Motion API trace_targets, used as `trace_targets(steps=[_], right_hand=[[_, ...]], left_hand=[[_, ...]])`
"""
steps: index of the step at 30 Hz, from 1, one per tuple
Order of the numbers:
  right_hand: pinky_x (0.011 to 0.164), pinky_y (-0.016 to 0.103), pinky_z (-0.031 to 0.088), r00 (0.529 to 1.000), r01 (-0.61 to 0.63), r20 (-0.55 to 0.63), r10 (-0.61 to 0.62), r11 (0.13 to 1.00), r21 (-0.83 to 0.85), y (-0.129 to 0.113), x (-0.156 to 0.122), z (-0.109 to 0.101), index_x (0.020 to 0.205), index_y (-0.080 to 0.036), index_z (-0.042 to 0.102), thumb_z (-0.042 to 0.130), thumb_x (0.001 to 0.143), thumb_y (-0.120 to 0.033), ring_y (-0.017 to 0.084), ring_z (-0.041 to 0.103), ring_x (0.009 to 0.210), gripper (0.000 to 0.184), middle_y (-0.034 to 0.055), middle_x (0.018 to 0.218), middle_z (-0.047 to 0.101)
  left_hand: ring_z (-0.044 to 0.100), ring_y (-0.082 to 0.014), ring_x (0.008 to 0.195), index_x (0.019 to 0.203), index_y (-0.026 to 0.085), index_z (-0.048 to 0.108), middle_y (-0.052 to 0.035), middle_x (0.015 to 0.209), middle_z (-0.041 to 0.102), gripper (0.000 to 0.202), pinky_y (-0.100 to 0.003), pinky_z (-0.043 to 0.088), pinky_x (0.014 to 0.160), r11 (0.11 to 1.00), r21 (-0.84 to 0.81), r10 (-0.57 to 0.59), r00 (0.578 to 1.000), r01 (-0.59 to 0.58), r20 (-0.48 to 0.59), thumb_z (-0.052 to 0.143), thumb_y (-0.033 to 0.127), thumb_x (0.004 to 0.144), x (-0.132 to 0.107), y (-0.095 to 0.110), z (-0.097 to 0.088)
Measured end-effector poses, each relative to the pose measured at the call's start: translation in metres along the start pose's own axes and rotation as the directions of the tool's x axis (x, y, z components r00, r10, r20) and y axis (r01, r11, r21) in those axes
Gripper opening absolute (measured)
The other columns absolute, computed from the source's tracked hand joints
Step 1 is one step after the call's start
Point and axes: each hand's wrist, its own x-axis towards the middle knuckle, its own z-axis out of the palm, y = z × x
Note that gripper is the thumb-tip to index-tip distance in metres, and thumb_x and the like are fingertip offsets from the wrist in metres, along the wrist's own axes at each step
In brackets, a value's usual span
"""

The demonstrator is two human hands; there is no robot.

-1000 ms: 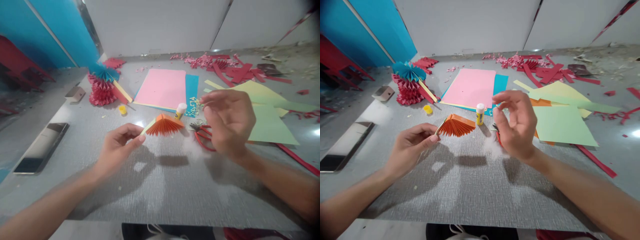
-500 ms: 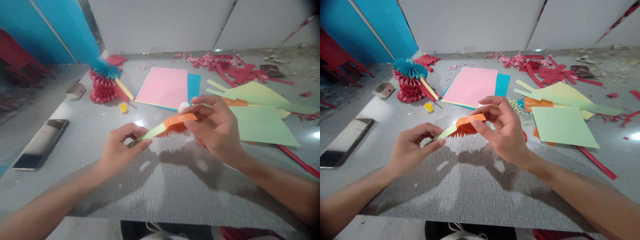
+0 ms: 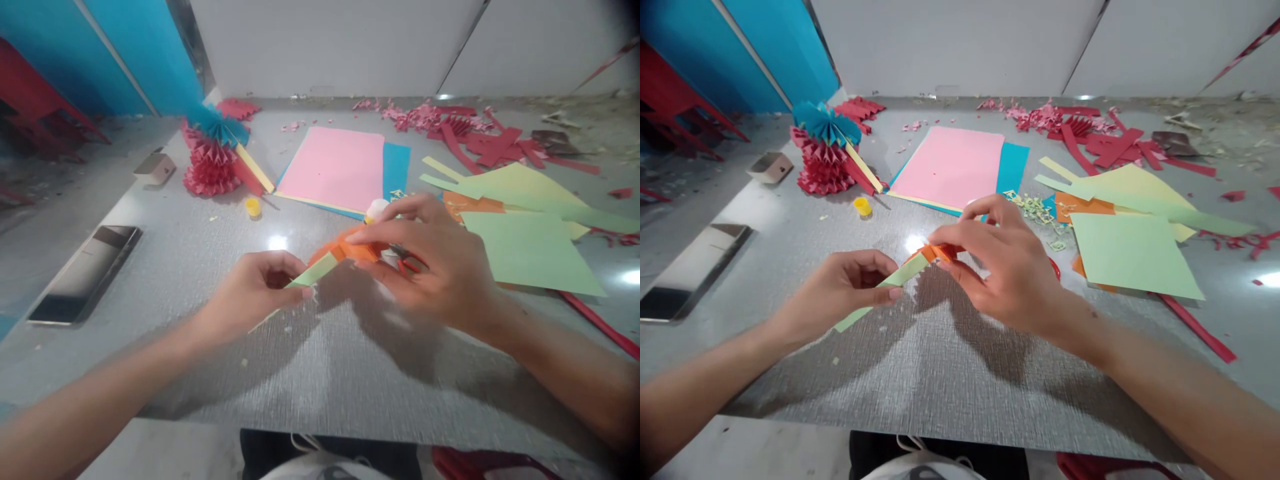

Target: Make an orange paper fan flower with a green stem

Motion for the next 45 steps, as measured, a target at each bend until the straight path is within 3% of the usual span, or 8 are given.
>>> trace_targets(steps=[7,13,17,22,28,38,42,45], right_hand=[[0.091,0.047,0.057,0.978,0.207,-0.020,-0.208,0.978,-0.013,0.005,-0.004,0.007,0.113,-0.038,0.071,0.067,0.092,-0.014,0.024,0.068,0.103,0.032,-0.0018,0.115,0.076],[0.090,0.041,0.061,0.938,0.313,-0.134,-0.319,0.948,-0.065,-0.001,-0.001,0.010,0.112,-0.032,0.072,0.064,0.091,-0.005,0.021,0.072,0.105,0.035,0.0014,0.109,0.077],[0.093,0.040,0.064,0.924,0.363,-0.131,-0.360,0.932,-0.001,-0.001,-0.004,0.014,0.118,-0.030,0.071,0.063,0.090,-0.003,0.022,0.072,0.111,0.039,0.0024,0.113,0.077],[0.095,0.044,0.065,0.925,0.370,-0.130,-0.356,0.923,0.108,-0.001,-0.008,0.019,0.119,-0.032,0.072,0.067,0.088,-0.008,0.024,0.073,0.110,0.039,0.0016,0.114,0.077],[0.090,0.042,0.066,0.924,0.373,-0.166,-0.344,0.907,0.195,-0.007,-0.006,0.023,0.111,-0.026,0.073,0.064,0.087,-0.006,0.025,0.074,0.108,0.032,0.0059,0.107,0.079],[0.092,0.040,0.064,0.954,0.299,-0.130,-0.271,0.895,0.331,-0.016,-0.010,0.030,0.116,-0.025,0.069,0.062,0.087,-0.004,0.024,0.074,0.111,0.037,0.0056,0.101,0.079],[0.101,0.046,0.059,0.968,0.246,-0.042,-0.248,0.898,0.366,-0.019,-0.010,0.024,0.118,-0.029,0.066,0.058,0.089,-0.005,0.023,0.073,0.114,0.039,0.0037,0.107,0.079],[0.102,0.051,0.057,0.978,0.210,-0.074,-0.197,0.899,0.384,-0.021,-0.010,0.019,0.116,-0.030,0.066,0.060,0.087,-0.005,0.025,0.073,0.110,0.039,0.0034,0.104,0.079]], left_hand=[[0.074,-0.0200,0.076,0.091,0.017,0.070,-0.0086,0.086,0.078,0.025,-0.031,0.060,0.067,0.909,-0.409,-0.089,0.996,0.081,-0.001,0.076,0.041,0.086,-0.002,0.000,0.005],[0.075,-0.0169,0.076,0.082,0.015,0.059,-0.0027,0.080,0.074,0.028,-0.024,0.058,0.070,0.824,-0.567,-0.047,0.997,0.000,-0.068,0.085,0.024,0.078,-0.005,0.004,0.010],[0.074,-0.0148,0.073,0.097,0.019,0.055,0.0017,0.081,0.073,0.043,-0.025,0.059,0.071,0.762,-0.647,-0.029,0.996,-0.031,-0.081,0.089,0.014,0.071,-0.004,0.005,0.012],[0.074,-0.0155,0.079,0.116,0.018,0.058,-0.0012,0.093,0.074,0.059,-0.030,0.060,0.081,0.772,-0.636,-0.032,0.999,0.011,-0.022,0.090,0.010,0.067,-0.002,0.006,0.013],[0.074,-0.0193,0.092,0.106,0.017,0.068,-0.0030,0.097,0.074,0.043,-0.031,0.059,0.087,0.830,-0.558,0.042,0.998,-0.011,0.043,0.090,0.014,0.068,-0.003,-0.004,0.013],[0.072,-0.0184,0.090,0.105,0.017,0.071,-0.0046,0.099,0.075,0.042,-0.030,0.058,0.084,0.868,-0.486,0.044,0.991,-0.100,-0.126,0.091,0.020,0.068,-0.007,-0.007,0.015],[0.072,-0.0213,0.098,0.111,0.017,0.070,-0.0066,0.107,0.075,0.046,-0.033,0.058,0.090,0.865,-0.487,0.065,0.989,-0.123,-0.133,0.090,0.020,0.070,-0.008,-0.006,0.016],[0.072,-0.0217,0.098,0.112,0.018,0.069,-0.0066,0.106,0.075,0.046,-0.034,0.059,0.090,0.866,-0.476,0.083,0.982,-0.155,-0.168,0.089,0.020,0.071,-0.008,-0.006,0.016]])
